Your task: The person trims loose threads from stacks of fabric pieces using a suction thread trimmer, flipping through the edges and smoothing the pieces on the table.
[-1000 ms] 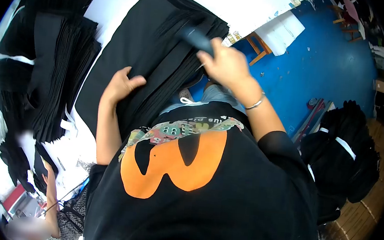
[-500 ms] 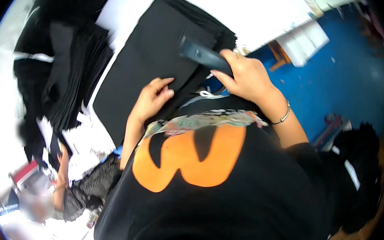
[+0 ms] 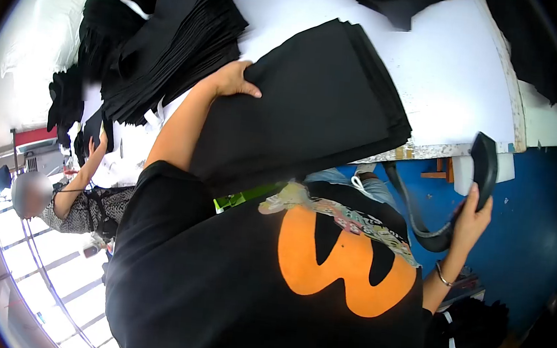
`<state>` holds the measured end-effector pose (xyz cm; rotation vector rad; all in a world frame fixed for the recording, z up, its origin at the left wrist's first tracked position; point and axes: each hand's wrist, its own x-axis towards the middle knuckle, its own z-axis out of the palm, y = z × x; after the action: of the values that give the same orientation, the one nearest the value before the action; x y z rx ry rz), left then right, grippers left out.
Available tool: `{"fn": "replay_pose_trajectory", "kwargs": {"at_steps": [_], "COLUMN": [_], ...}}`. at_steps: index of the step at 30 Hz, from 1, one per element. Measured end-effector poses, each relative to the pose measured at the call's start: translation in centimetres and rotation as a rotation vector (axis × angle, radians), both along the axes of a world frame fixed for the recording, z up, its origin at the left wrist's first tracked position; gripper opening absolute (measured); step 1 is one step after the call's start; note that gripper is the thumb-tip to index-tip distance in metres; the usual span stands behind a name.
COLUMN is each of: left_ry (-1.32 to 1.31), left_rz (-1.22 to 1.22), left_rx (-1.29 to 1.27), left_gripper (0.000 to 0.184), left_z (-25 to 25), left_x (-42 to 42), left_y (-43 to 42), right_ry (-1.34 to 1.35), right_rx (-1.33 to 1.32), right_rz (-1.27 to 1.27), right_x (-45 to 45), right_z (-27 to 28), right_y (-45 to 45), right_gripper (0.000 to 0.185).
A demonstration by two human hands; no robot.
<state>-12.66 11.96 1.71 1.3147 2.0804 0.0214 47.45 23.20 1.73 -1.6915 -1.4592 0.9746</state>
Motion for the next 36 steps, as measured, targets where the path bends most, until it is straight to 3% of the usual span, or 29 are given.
{"fn": "replay_pose_trajectory", "kwargs": {"at_steps": [3, 5, 7, 11, 13, 15, 17, 18, 19, 21, 23, 25, 26, 28, 31, 34, 36], "left_ry": [0.123, 0.302, 0.407, 0.794, 1.017, 1.113, 1.065, 1.006, 0.949, 0.560, 0.371, 0.325, 0.300, 0.237, 0.329, 0.411, 0.463], "left_rz": [-0.071, -0.093, -0.172, -0.344, -0.376, -0.425, -0.384, -0.307, -0.202, -0.046, 0.162, 0.181, 0.202, 0.196, 0.045, -0.010, 0.011], "left_rx": [0.083, 0.053, 0.299, 0.742, 0.814, 0.906, 0.912, 0.831, 0.512, 0.372, 0.398, 0.326, 0.476, 0.489, 0.528, 0.566, 0.553], "left_gripper": [0.065, 0.054, 0.046, 0.041, 0.045, 0.038, 0.045, 0.050, 0.050, 0.065, 0.088, 0.087, 0.082, 0.062, 0.065, 0.072, 0.078], "left_z": [1.7, 7.5, 12.3, 20.0, 20.4, 18.2, 13.9, 11.1, 7.5, 3.3, -1.0, 0.0, -1.0, -0.5, 0.3, -1.7, -1.9], "left_x": [2.9, 5.9, 7.9, 12.8, 14.4, 15.0, 16.6, 17.5, 18.2, 21.2, 23.6, 23.4, 22.4, 20.5, 18.6, 17.8, 17.2], "left_y": [-0.2, 0.0, -1.5, -4.0, -5.3, -7.0, -8.3, -9.1, -10.2, -11.1, -12.8, -12.6, -12.8, -11.9, -8.4, -3.3, 0.2], "right_ry": [0.001, 0.009, 0.031, 0.100, 0.085, 0.150, 0.191, 0.175, 0.159, 0.173, 0.138, 0.091, 0.058, 0.106, 0.002, -0.056, -0.062], "right_rx": [-0.052, -0.029, -0.021, 0.026, 0.060, 0.076, 0.086, 0.084, 0.085, 0.061, 0.042, 0.070, 0.095, 0.018, 0.050, 0.262, 0.174], "right_rz": [0.052, 0.123, 0.124, 0.143, 0.141, 0.170, 0.162, 0.162, 0.162, 0.181, 0.204, 0.260, 0.239, 0.300, 0.359, 0.434, 0.444], "right_x": [-2.4, -3.1, -3.2, -3.3, -3.6, -3.7, -3.7, -3.6, -3.6, -3.8, -3.6, -3.6, -3.3, -3.7, -5.3, -4.5, -5.9], "right_z": [0.2, 1.1, 1.9, 2.6, 2.7, 2.4, 1.9, 1.6, 1.4, 1.8, 1.7, 1.5, 0.3, -0.2, 0.7, -4.5, -2.6], "right_y": [-0.4, -0.1, 0.8, 3.4, 4.6, 5.6, 6.1, 6.2, 6.3, 6.2, 6.0, 6.2, 6.6, 7.1, 7.5, 11.0, 10.2], "right_gripper": [0.034, 0.036, 0.036, 0.037, 0.038, 0.037, 0.037, 0.037, 0.037, 0.036, 0.035, 0.036, 0.038, 0.039, 0.040, 0.042, 0.042]}}
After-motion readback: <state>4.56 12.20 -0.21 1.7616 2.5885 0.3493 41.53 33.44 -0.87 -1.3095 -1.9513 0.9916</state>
